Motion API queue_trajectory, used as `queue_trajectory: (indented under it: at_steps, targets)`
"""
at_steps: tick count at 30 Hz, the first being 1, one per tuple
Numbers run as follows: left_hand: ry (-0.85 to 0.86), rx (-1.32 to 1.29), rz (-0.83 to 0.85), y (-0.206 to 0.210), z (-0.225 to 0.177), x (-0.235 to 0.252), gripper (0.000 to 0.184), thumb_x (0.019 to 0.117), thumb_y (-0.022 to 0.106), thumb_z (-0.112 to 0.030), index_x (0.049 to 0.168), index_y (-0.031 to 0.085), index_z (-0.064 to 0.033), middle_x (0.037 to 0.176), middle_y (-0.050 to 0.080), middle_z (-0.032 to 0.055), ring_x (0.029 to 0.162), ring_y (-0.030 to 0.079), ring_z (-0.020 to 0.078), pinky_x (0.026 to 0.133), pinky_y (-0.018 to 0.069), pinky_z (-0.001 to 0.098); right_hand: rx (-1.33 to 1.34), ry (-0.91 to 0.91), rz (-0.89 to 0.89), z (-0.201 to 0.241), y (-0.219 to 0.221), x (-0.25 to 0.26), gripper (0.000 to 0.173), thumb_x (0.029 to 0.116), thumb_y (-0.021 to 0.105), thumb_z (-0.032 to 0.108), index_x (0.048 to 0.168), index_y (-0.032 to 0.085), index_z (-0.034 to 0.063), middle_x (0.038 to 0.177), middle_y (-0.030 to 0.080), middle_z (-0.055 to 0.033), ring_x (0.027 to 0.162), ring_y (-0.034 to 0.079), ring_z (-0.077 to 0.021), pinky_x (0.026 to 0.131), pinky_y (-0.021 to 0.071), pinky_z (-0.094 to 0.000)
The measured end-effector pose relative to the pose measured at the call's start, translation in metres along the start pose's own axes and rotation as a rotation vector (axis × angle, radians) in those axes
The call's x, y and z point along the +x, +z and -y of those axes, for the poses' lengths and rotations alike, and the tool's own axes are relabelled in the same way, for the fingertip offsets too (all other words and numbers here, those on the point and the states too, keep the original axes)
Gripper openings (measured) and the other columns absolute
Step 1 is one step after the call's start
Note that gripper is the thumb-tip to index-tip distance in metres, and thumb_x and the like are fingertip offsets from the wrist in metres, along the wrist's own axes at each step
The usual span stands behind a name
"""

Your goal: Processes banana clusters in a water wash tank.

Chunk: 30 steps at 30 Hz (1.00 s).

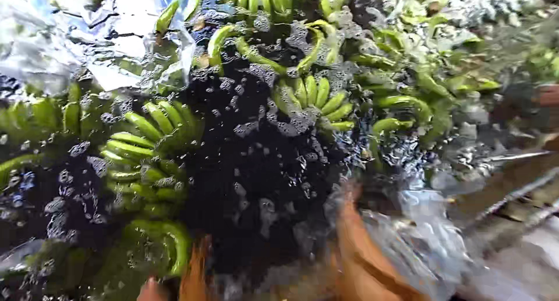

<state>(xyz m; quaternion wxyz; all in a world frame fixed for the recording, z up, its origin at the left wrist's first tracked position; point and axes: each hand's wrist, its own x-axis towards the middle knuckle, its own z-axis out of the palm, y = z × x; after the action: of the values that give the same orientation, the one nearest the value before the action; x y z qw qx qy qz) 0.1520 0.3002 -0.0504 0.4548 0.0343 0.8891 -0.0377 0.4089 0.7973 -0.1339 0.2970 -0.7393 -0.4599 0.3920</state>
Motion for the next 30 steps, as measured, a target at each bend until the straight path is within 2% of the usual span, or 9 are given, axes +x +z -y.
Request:
queue_trajectory:
  at_steps: [3, 5, 8, 10, 14, 18, 21, 26, 30]
  targets:
    - [0.018, -0.114, -0.107, 0.037, -0.019, 0.012, 0.059, 0.0972, 0.063, -0.019, 0.148, 0.045, 0.0046, 0.132, 0.058, 0.0355, 0.121, 0.059, 0.0512, 0.101, 0.0476, 0.0647, -0.289, -0.086, 0.332, 0.023, 0.025, -0.109, 0.063, 0.1038, 0.057, 0.016, 0.155, 0.031, -0.0091, 0.152, 0.045, -0.0277, 0.14, 0.047, -0.0291, 0.117, 0.0397, -0.0388]
    - [0.011, -0.176, -0.032, 0.037, -0.043, 0.013, 0.059, 0.0984, 0.063, -0.021, 0.148, 0.045, 0.0055, 0.138, 0.055, 0.0331, 0.129, 0.055, 0.0475, 0.108, 0.0438, 0.061, -0.543, -0.191, 0.567, 0.041, 0.031, -0.18, 0.066, 0.0994, 0.064, 0.02, 0.153, 0.037, -0.0079, 0.151, 0.048, -0.0281, 0.141, 0.048, -0.0329, 0.119, 0.0385, -0.0445]
    - [0.137, -0.352, 0.0, 0.02, -0.063, 0.019, 0.061, 0.0904, 0.071, -0.019, 0.143, 0.05, 0.0041, 0.129, 0.062, 0.031, 0.123, 0.059, 0.0452, 0.105, 0.0459, 0.0623, -0.313, -0.406, 0.866, 0.045, 0.037, -0.273, 0.08, 0.0747, 0.083, 0.011, 0.143, 0.048, -0.0105, 0.139, 0.059, -0.0268, 0.13, 0.058, -0.0307, 0.112, 0.0471, -0.0435]
    - [0.275, -0.663, 0.046, 0.008, -0.048, 0.022, 0.066, 0.0856, 0.073, -0.008, 0.145, 0.047, 0.0042, 0.129, 0.062, 0.0282, 0.12, 0.062, 0.0386, 0.103, 0.0494, 0.0576, -0.269, -0.464, 0.997, 0.032, 0.037, -0.312, 0.085, 0.0666, 0.089, 0.013, 0.139, 0.05, -0.0103, 0.13, 0.064, -0.026, 0.121, 0.064, -0.0319, 0.106, 0.052, -0.047]
    - [0.199, -1.176, 0.335, -0.016, 0.014, 0.026, 0.047, 0.0903, 0.06, -0.002, 0.135, 0.045, -0.0008, 0.101, 0.065, 0.0098, 0.084, 0.066, 0.0158, 0.074, 0.0584, 0.0372, -0.317, -0.345, 0.888, -0.016, 0.019, -0.314, 0.081, 0.0689, 0.084, 0.004, 0.14, 0.047, -0.0102, 0.128, 0.064, -0.0267, 0.119, 0.065, -0.0336, 0.103, 0.0537, -0.0491]
    - [0.143, -1.482, 0.416, -0.011, 0.074, 0.045, 0.025, 0.103, 0.038, -0.015, 0.111, 0.06, -0.0077, 0.089, 0.071, 0.0019, 0.08, 0.069, 0.0109, 0.073, 0.0593, 0.0317, -0.581, -0.196, 0.83, -0.03, -0.003, -0.251, 0.073, 0.0791, 0.078, 0.009, 0.145, 0.047, -0.0027, 0.137, 0.058, -0.0267, 0.127, 0.059, -0.036, 0.107, 0.0489, -0.0528]
    - [0.146, -1.483, 0.34, -0.02, 0.098, 0.058, 0.03, 0.1073, 0.033, -0.017, 0.115, 0.06, -0.0061, 0.094, 0.072, 0.0011, 0.085, 0.069, 0.0084, 0.077, 0.0588, 0.0292, -0.798, -0.079, 0.793, -0.03, -0.017, -0.228, 0.085, 0.0843, 0.079, 0.013, 0.156, 0.036, 0.0002, 0.146, 0.051, -0.0318, 0.136, 0.051, -0.0436, 0.113, 0.0417, -0.0598]
    - [0.122, -1.095, 0.276, -0.056, 0.092, 0.087, 0.042, 0.1043, 0.056, -0.02, 0.141, 0.05, -0.0016, 0.119, 0.064, 0.0145, 0.1, 0.064, 0.0181, 0.088, 0.0547, 0.0383, -0.702, -0.079, 0.751, -0.035, -0.013, -0.291, 0.084, 0.0866, 0.079, 0.006, 0.155, 0.032, -0.0069, 0.149, 0.047, -0.0315, 0.137, 0.051, -0.0391, 0.115, 0.0436, -0.0496]
    - [0.213, -0.923, 0.172, -0.065, 0.048, 0.085, 0.065, 0.0944, 0.072, -0.014, 0.149, 0.04, 0.0019, 0.138, 0.056, 0.0236, 0.125, 0.058, 0.0307, 0.105, 0.0495, 0.0486, -0.554, -0.141, 1.141, -0.026, -0.007, -0.345, 0.09, 0.0722, 0.082, 0.0, 0.15, 0.039, -0.008, 0.144, 0.054, -0.0282, 0.133, 0.055, -0.0343, 0.113, 0.0463, -0.0474]
